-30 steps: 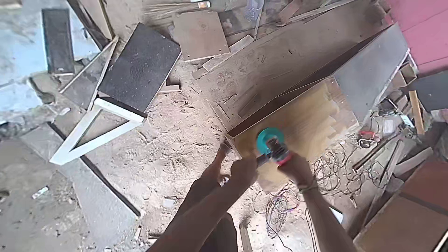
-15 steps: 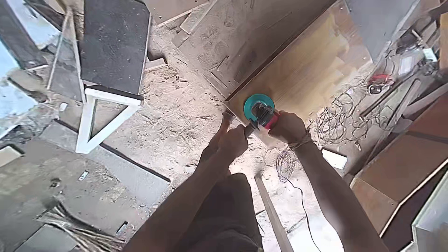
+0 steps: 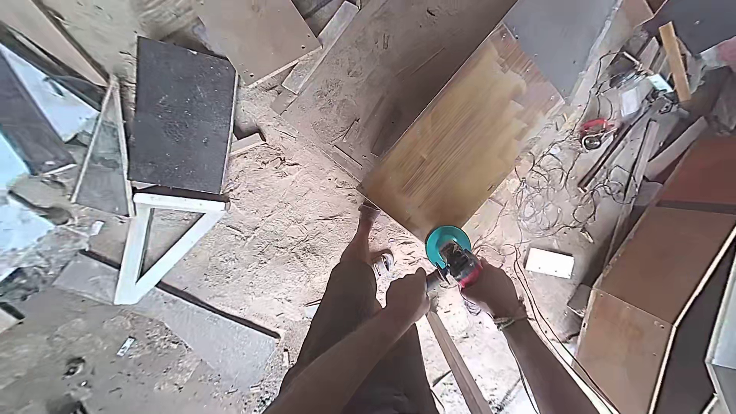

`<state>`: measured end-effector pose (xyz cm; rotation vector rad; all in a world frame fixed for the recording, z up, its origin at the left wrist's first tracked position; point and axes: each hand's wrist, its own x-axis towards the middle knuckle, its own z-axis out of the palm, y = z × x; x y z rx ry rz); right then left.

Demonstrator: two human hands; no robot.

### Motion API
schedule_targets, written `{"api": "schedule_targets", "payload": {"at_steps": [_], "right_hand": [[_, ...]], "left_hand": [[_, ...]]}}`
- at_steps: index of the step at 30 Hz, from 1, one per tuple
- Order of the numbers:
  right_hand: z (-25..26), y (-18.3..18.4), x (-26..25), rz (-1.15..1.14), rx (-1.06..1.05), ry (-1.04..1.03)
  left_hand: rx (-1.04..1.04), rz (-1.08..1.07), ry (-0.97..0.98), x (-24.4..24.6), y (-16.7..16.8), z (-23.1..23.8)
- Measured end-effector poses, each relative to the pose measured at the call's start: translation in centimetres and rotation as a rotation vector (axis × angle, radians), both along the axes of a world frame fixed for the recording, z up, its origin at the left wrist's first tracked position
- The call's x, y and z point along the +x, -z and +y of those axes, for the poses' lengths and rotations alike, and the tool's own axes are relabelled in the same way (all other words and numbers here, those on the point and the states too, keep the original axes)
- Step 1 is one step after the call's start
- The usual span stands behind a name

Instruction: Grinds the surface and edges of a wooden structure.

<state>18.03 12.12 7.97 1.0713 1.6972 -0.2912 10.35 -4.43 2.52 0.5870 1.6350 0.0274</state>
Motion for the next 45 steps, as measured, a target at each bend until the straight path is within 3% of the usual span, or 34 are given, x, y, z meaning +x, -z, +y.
{"api": "schedule_targets", "payload": {"at_steps": [3, 10, 16, 22, 25, 29, 34, 38, 41, 45], "right_hand": [[-0.9, 0.1, -1.6, 0.053, -0.038, 0.003], [-4.2, 1.1, -11.4, 0.309, -0.244, -0.067], [-3.2, 0.2, -7.1, 0.154, -0.226, 0.046], [-1.7, 0.4, 0.9, 0.083, -0.093, 0.225], [-0.7, 0.5, 1.9, 0.099, -0.063, 0.233], [3.5, 0.4, -0.8, 0.171, -0.048, 0.191], [10.3, -0.2, -6.5, 0.341, 0.100, 0.186], [12.6, -1.1, -10.0, 0.384, 0.189, 0.226], [10.3, -0.4, -10.7, 0.374, 0.111, 0.173], [3.6, 0.9, -10.6, 0.336, -0.106, 0.098]], "left_hand": [[-0.002, 0.063, -0.016, -1.3, -0.1, -1.3], [-0.105, 0.382, -0.144, -8.8, 1.4, -5.9], [-0.077, 0.289, -0.029, -5.2, 1.5, -4.9], [-0.027, 0.176, 0.188, -1.0, 0.5, -0.7], [-0.009, 0.192, 0.196, -0.2, 1.1, 0.6], [0.027, 0.273, 0.141, -2.3, 0.5, 4.3], [0.130, 0.405, 0.090, -8.5, -1.0, 12.3], [0.178, 0.431, 0.102, -12.7, -1.4, 15.9], [0.139, 0.422, 0.074, -13.2, -0.6, 12.6], [-0.004, 0.409, 0.028, -11.4, 0.9, 3.7]]}}
